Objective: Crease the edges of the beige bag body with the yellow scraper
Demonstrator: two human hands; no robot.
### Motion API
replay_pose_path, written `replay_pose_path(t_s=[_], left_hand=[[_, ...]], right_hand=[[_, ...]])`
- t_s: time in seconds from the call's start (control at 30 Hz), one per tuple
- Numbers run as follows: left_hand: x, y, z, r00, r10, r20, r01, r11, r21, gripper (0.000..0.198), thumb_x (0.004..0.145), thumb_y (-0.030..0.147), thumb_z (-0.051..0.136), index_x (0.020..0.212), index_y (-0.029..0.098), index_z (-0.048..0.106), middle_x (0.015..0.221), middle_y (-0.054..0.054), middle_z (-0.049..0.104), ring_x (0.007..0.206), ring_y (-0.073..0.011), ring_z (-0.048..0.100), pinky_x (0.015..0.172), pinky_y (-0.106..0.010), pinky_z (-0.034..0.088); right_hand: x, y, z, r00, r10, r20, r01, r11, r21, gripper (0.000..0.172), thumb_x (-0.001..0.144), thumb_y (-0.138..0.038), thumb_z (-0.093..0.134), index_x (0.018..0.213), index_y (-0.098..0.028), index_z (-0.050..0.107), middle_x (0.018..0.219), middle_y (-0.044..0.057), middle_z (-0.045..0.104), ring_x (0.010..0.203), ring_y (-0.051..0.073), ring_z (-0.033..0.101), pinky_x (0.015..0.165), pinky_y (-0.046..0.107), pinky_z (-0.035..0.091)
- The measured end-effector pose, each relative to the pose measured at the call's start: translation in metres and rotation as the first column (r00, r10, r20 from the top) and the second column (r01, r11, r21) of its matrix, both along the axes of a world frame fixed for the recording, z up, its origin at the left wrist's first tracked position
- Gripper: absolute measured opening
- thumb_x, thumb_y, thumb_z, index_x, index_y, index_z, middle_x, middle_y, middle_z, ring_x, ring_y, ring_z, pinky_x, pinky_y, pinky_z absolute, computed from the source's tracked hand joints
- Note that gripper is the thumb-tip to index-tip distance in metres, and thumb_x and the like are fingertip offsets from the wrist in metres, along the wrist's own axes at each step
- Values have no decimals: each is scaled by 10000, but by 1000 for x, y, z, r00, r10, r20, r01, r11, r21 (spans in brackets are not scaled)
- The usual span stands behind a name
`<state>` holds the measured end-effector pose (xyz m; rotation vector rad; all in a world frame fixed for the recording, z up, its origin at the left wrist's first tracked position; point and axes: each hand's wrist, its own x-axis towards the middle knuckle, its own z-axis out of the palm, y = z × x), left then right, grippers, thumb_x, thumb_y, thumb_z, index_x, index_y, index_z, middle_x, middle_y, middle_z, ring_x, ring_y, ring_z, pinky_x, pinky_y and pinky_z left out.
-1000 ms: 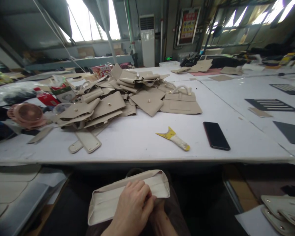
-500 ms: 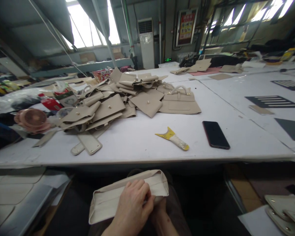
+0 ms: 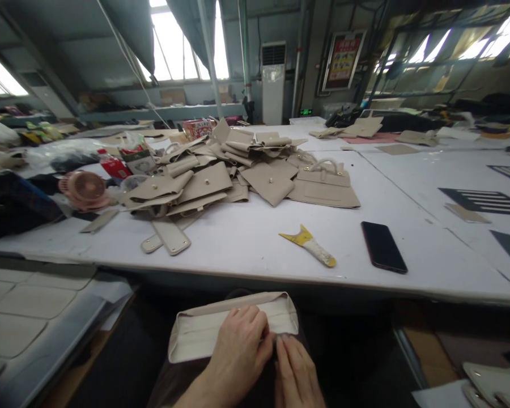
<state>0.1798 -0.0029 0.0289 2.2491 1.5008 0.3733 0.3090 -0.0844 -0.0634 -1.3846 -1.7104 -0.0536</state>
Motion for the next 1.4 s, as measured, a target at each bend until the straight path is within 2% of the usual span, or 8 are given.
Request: replay_pose_path(t_s=[0.13, 0.23, 0.43, 0.87, 1.07, 1.17, 1.3, 1.4], left_hand=[[-4, -4, 1, 999, 1, 37, -2, 1000, 12, 46, 875, 171, 539, 895, 193, 574, 915, -25, 632, 873, -231, 538, 804, -394, 339], [-10, -10, 1, 999, 4, 44, -6, 1000, 28, 54, 885, 171, 535, 897, 197, 581, 927, -31, 627, 885, -236, 527, 804, -395, 340], [-29, -24, -4, 988, 118, 96, -123, 991, 45, 100, 904, 158, 534, 837, 210, 588, 898, -14, 618, 878, -224, 521, 816, -392, 335], [-66, -40, -4, 964, 236, 122, -249, 963, 101, 129, 909, 147, 526, 803, 194, 583, 842, -27, 599, 849, -236, 513, 815, -421, 316], [-81, -47, -5, 950, 268, 161, -291, 946, 143, 129, 898, 134, 523, 801, 197, 581, 830, -24, 595, 837, -233, 510, 827, -426, 321], [-87, -51, -5, 934, 291, 207, -328, 928, 176, 111, 879, 127, 544, 802, 196, 584, 826, -18, 599, 844, -224, 521, 873, -435, 321], [-98, -57, -5, 901, 314, 298, -388, 892, 233, 88, 847, 120, 586, 841, 207, 596, 838, -1, 612, 871, -215, 549, 927, -446, 314], [-111, -66, -19, 854, 335, 399, -464, 837, 291, 165, 826, 128, 617, 950, 237, 620, 999, -15, 642, 1007, -233, 556, 985, -444, 325]], right_hand=[[-1, 4, 1, 996, 6, 91, -5, 1000, -12, 622, 938, -87, 493, 1508, -292, 352, 1378, 86, 547, 1239, 320, 523, 965, 468, 483], [-1, 4, 0, 990, 13, 141, -9, 1000, -30, 625, 938, -113, 518, 1514, -278, 341, 1384, 114, 528, 1241, 343, 513, 963, 495, 477], [-12, 10, -8, 942, 54, 331, -99, 988, 120, 562, 937, -132, 513, 1479, -67, 383, 1312, 213, 550, 1188, 352, 540, 902, 447, 508], [-60, 8, -11, 943, 135, 304, -180, 976, 122, 578, 927, -92, 477, 1484, -16, 339, 1324, 242, 505, 1256, 379, 454, 968, 484, 448], [-82, 11, 0, 948, 143, 286, -198, 965, 173, 561, 949, -81, 407, 1496, -19, 304, 1256, 236, 531, 1209, 361, 473, 940, 469, 430], [-88, 12, 1, 942, 172, 287, -230, 956, 182, 566, 937, -75, 416, 1489, -7, 314, 1262, 245, 529, 1214, 368, 472, 935, 470, 431], [-93, 11, -7, 921, 218, 323, -285, 943, 175, 585, 910, -81, 460, 1478, -1, 345, 1293, 250, 533, 1244, 379, 465, 961, 480, 430], [-100, 10, -12, 907, 249, 340, -323, 928, 183, 578, 908, -89, 460, 1470, 2, 361, 1288, 247, 552, 1242, 377, 477, 963, 482, 432]])
